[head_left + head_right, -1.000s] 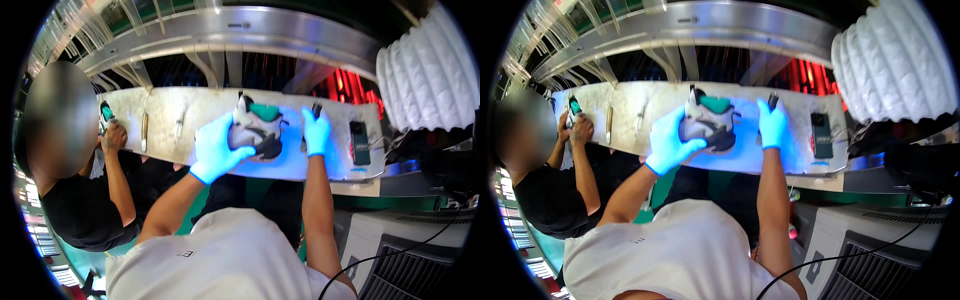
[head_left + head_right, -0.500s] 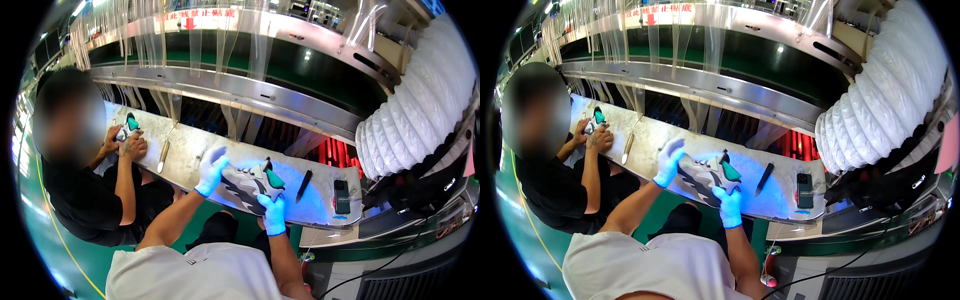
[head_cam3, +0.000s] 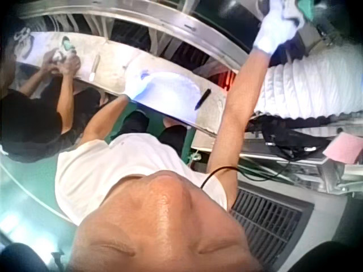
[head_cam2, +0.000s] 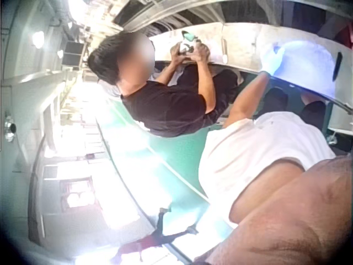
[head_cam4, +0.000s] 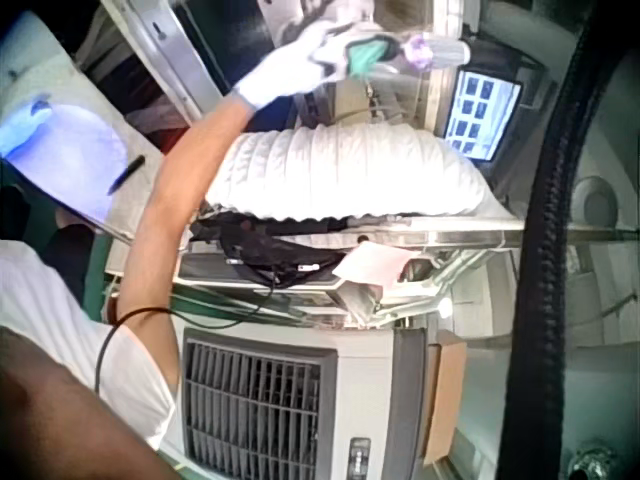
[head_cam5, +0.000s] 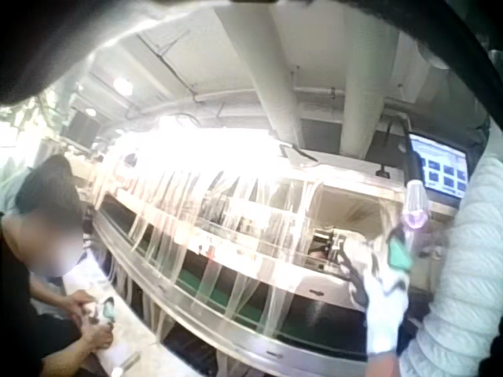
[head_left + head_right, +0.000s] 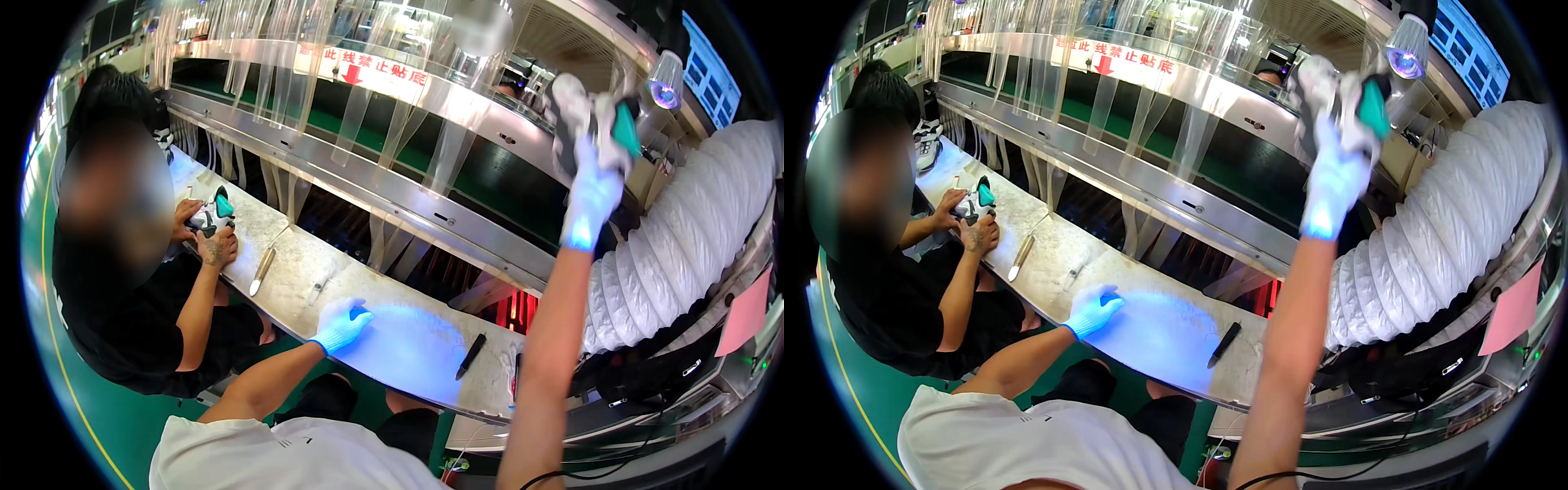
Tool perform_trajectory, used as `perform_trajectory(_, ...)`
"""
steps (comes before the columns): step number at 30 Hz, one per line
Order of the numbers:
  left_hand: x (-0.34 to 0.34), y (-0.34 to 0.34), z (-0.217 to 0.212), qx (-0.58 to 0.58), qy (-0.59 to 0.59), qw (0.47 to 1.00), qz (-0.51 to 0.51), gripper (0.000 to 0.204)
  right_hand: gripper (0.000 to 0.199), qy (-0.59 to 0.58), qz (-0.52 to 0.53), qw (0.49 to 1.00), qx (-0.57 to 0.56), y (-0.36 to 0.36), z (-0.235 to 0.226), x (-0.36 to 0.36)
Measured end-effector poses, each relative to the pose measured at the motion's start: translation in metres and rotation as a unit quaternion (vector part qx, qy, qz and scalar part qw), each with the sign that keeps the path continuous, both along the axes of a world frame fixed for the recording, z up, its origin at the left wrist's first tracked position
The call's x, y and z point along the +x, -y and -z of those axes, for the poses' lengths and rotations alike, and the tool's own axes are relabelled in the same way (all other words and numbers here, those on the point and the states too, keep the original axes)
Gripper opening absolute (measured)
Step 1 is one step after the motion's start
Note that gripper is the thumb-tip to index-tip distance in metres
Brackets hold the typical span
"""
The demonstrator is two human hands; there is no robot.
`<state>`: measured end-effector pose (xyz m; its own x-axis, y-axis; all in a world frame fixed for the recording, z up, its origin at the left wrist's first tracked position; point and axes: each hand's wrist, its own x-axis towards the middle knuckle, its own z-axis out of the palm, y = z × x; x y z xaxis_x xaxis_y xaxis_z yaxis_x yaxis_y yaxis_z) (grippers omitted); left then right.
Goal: The person puts on blue gloves and cleans a white and green sneaker using a small black tool. They wipe the shoe's surface and sole, then place it on a shelf. The person then picks up a second sneaker and begins cleaning it with the same tool.
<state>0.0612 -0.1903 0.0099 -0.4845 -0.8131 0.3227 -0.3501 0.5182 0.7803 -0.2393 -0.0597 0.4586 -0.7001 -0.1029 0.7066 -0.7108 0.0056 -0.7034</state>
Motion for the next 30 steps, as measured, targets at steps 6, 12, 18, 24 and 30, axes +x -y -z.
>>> perform_trajectory(6, -0.008, 0.002, 0.005, 0.013, -0.013, 1.000, 0.018, 0.046, 0.061, -0.198, -0.142, 0.968, 0.062, 0.051, 0.017, -0.024)
perform_trajectory(12, -0.012, 0.004, 0.022, 0.051, -0.043, 0.997, 0.028, 0.045, 0.035, -0.119, -0.112, 0.970, 0.182, -0.030, 0.283, 0.041)
perform_trajectory(18, -0.017, -0.004, 0.008, 0.068, -0.061, 0.996, -0.017, 0.065, 0.025, 0.153, 0.053, 0.971, 0.177, -0.136, 0.464, -0.013)
perform_trajectory(24, -0.018, -0.025, 0.020, 0.407, -0.284, 0.857, 0.142, 0.057, 0.031, 0.103, 0.111, 0.952, 0.266, -0.147, 0.479, -0.004)
perform_trajectory(30, -0.004, -0.132, -0.045, 0.715, -0.419, 0.442, 0.343, 0.112, 0.030, 0.134, 0.086, 0.950, 0.270, -0.153, 0.475, -0.003)
